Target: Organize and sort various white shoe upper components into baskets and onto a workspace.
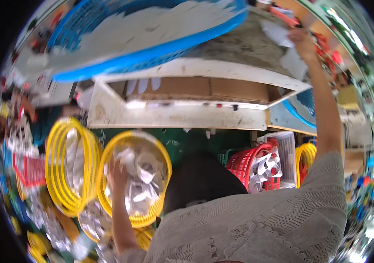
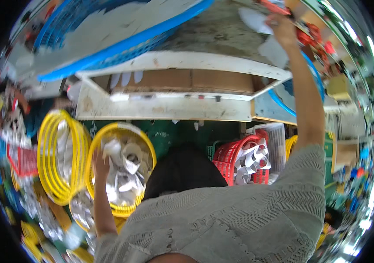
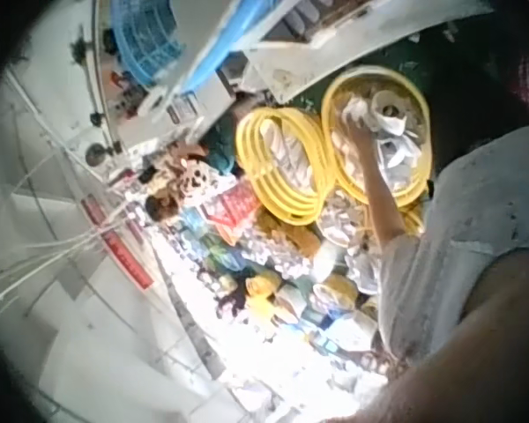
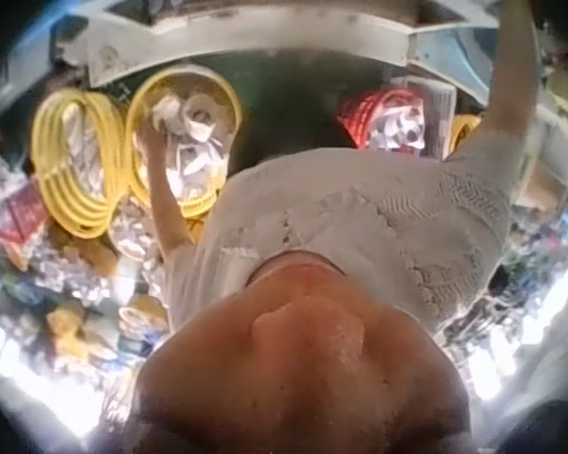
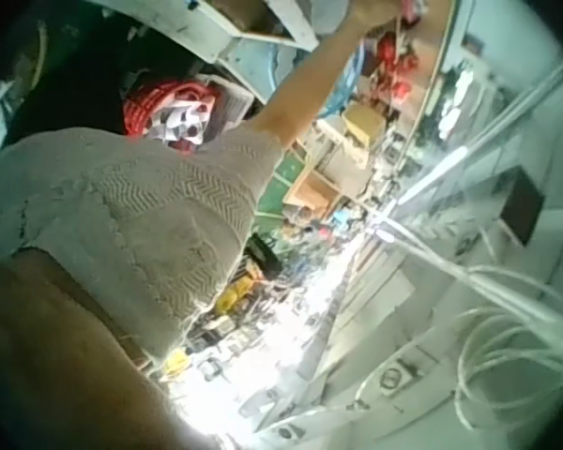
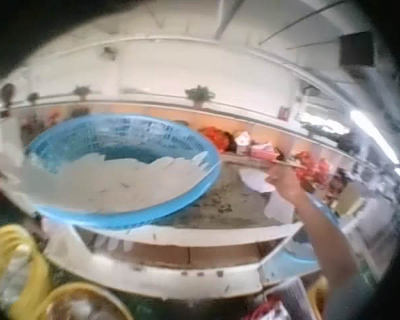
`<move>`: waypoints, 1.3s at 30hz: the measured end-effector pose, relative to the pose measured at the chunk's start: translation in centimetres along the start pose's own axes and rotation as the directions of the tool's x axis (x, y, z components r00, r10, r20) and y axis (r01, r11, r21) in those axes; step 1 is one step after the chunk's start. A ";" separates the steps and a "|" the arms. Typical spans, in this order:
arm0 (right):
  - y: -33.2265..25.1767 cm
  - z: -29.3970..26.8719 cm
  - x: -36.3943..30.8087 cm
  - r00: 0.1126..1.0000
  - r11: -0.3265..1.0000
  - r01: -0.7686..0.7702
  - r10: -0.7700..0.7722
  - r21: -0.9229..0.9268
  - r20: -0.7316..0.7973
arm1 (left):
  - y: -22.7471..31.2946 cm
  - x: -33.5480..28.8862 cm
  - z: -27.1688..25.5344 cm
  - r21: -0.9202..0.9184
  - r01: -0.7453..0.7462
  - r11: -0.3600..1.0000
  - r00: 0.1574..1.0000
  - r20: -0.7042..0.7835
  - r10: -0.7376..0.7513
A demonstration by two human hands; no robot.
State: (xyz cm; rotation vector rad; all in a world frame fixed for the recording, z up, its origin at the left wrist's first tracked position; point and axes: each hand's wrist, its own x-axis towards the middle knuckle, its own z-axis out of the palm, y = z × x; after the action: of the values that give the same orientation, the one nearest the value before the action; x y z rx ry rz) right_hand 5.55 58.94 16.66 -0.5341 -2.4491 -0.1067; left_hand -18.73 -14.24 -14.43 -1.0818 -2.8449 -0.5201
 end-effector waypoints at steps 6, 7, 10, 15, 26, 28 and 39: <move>-25.5 -7.8 -9.0 0.993 0.810 -0.114 0.108 0.575 0.044 | 18.2 4.8 -10.4 -0.809 0.035 0.587 0.983 0.135 0.128; -27.6 -8.3 -11.5 0.975 0.567 -0.158 -0.038 0.809 0.217 | 20.0 4.7 -11.1 -0.881 -0.058 0.470 0.963 0.075 0.258; -34.0 -4.1 -15.7 0.754 0.154 -0.568 -0.296 0.809 0.586 | 23.1 2.9 -12.0 -0.970 -0.178 0.164 0.919 -0.104 0.379; -38.9 5.0 -18.4 0.490 0.113 -0.806 -0.425 0.581 0.761 | 22.4 0.9 -9.4 -0.855 0.387 -0.344 0.911 0.413 -0.002; -45.5 12.6 -20.5 0.538 0.490 -0.478 -0.493 0.729 0.684 | 16.8 -2.5 -4.8 -0.787 0.568 0.242 0.760 0.389 -0.520; -46.0 13.8 -19.2 0.384 0.405 -0.659 -0.544 0.634 0.747 | 15.5 -2.1 -4.4 -0.839 0.543 0.040 0.755 0.466 -0.461; -32.0 48.0 -2.8 0.723 0.463 -0.688 0.376 0.559 0.579 | 12.6 -2.2 -0.7 -0.674 0.336 -0.658 0.654 0.669 -0.352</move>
State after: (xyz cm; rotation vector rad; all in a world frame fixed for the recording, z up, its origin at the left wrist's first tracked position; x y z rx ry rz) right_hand -32.13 38.34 -21.91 -0.9770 -2.2206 1.3670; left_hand -8.94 -7.08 -10.49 0.8839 -1.5876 -3.3727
